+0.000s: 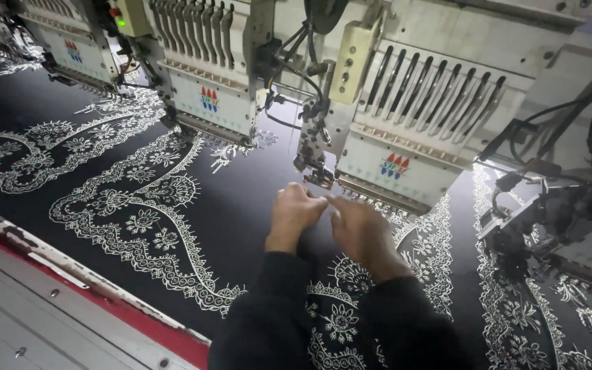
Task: Threading thread through the various guides and needles of a multi-head industrial embroidery machine.
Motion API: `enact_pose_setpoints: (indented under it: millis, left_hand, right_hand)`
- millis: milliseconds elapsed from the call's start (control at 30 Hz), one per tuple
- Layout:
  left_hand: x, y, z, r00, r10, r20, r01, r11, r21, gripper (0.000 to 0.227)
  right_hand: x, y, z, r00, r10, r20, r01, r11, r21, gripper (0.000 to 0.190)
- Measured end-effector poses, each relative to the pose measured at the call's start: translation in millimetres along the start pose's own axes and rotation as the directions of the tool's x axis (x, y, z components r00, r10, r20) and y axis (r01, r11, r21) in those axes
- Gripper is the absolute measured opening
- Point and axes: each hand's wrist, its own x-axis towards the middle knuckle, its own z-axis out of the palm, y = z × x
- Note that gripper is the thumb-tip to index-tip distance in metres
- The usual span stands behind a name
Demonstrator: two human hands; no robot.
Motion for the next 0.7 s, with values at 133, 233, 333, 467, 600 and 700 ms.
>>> enact_pose_setpoints:
  millis: [133, 233, 333, 467, 600, 700]
  left_hand:
    - [-15.6, 12.5, -9.3, 1.0, 0.019, 0.015, -0.02, 1.0, 0.024, 0.027]
    - [-7.8, 11.3, 1.1, 1.0, -0.002, 0.015, 0.002, 1.0, 0.009, 0.026]
    - [-1.7, 14.6, 3.7, 0.994, 0.05, -0.096, -0.06, 0.993, -0.103, 0.019]
    - [13.7, 0.7, 21.1, 0.985, 0.05, -0.167, -0.075, 0.986, -0.147, 0.015]
    - [1.8, 7.1, 15.8, 0.995, 0.061, -0.076, -0.071, 0.988, -0.139, 0.023]
    - [-0.4, 10.2, 15.2, 0.996, 0.08, -0.031, -0.084, 0.984, -0.154, 0.026]
  right_hand:
    - [-1.5, 12.5, 47.5, 0.902, -0.08, -0.424, 0.136, 0.985, 0.103, 0.014]
    - [-2.2, 4.7, 47.4, 0.827, -0.075, -0.557, 0.159, 0.982, 0.103, 0.009]
    - [6.3, -7.5, 43.5, 0.841, 0.386, -0.379, -0.285, 0.912, 0.296, 0.025]
    - [14.3, -11.0, 43.3, 0.73, 0.646, -0.224, -0.57, 0.756, 0.322, 0.026]
    - [19.7, -16.6, 30.4, 0.707, 0.693, -0.142, -0.635, 0.711, 0.302, 0.026]
    - [10.6, -33.9, 9.7, 0.709, 0.694, -0.125, -0.635, 0.706, 0.315, 0.029]
